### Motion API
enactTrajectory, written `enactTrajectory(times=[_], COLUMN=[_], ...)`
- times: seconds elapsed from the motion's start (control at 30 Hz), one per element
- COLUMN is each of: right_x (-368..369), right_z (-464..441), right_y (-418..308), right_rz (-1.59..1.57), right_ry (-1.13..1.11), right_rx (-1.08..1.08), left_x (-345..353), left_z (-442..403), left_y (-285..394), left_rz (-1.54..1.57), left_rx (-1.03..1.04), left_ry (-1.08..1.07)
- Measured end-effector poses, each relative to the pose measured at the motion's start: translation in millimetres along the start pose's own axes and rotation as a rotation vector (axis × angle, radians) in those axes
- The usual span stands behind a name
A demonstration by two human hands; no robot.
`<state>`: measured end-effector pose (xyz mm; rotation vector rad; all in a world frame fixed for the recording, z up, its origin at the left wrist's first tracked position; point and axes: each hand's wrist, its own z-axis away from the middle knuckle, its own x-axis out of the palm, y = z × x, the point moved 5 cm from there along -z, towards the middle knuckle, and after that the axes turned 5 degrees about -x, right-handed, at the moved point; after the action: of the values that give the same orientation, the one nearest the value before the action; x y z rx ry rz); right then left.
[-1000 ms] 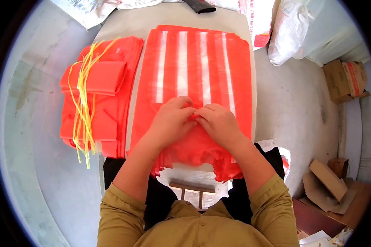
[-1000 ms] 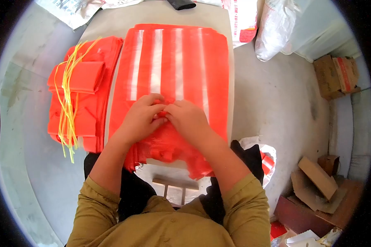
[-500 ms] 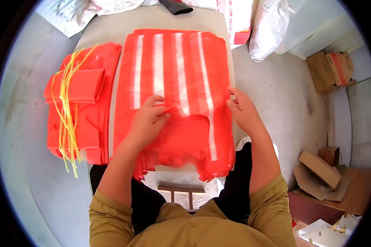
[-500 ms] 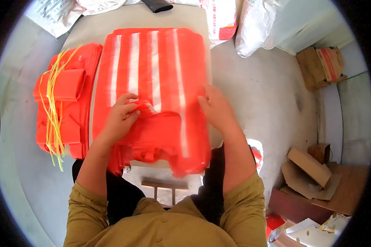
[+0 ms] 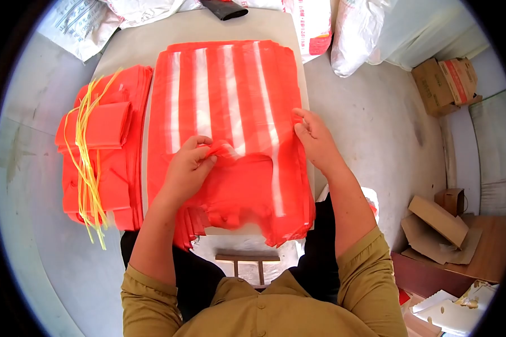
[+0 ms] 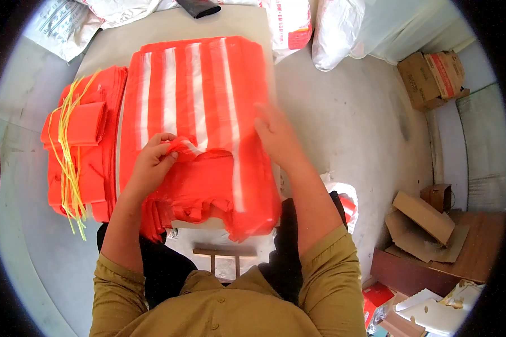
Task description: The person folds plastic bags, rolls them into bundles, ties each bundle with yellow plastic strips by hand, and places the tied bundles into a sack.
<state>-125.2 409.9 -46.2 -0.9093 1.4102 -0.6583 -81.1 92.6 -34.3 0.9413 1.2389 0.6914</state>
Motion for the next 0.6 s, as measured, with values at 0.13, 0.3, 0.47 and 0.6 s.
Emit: enactTrajectory(times=[0.13, 0.3, 0.47, 0.6], right_x=[3.1, 3.5, 6.7, 7.2], right_z=[0.7, 1.2, 1.3, 14.9], right_y=[-4.3, -3.2, -4.8, -27.9], right_rz=[-0.005, 0.016, -0.125, -0.190], right_ry=[0.056, 0.036, 0.018, -0.017], right_rx=[-0.055, -0.030, 0.044, 0.075], left_x=[-1.9, -2.5, -2.6, -2.1], left_z=[0.8, 0.0, -1.1, 0.3], left_y=[3.6, 0.6, 0.1, 0.9], left_rz=[-0.012, 0.005, 0.013, -0.024], left_rx=[-0.016, -0.037, -0.049, 0.005], left_ry=[-0.006, -0.011, -0.026, -0.002])
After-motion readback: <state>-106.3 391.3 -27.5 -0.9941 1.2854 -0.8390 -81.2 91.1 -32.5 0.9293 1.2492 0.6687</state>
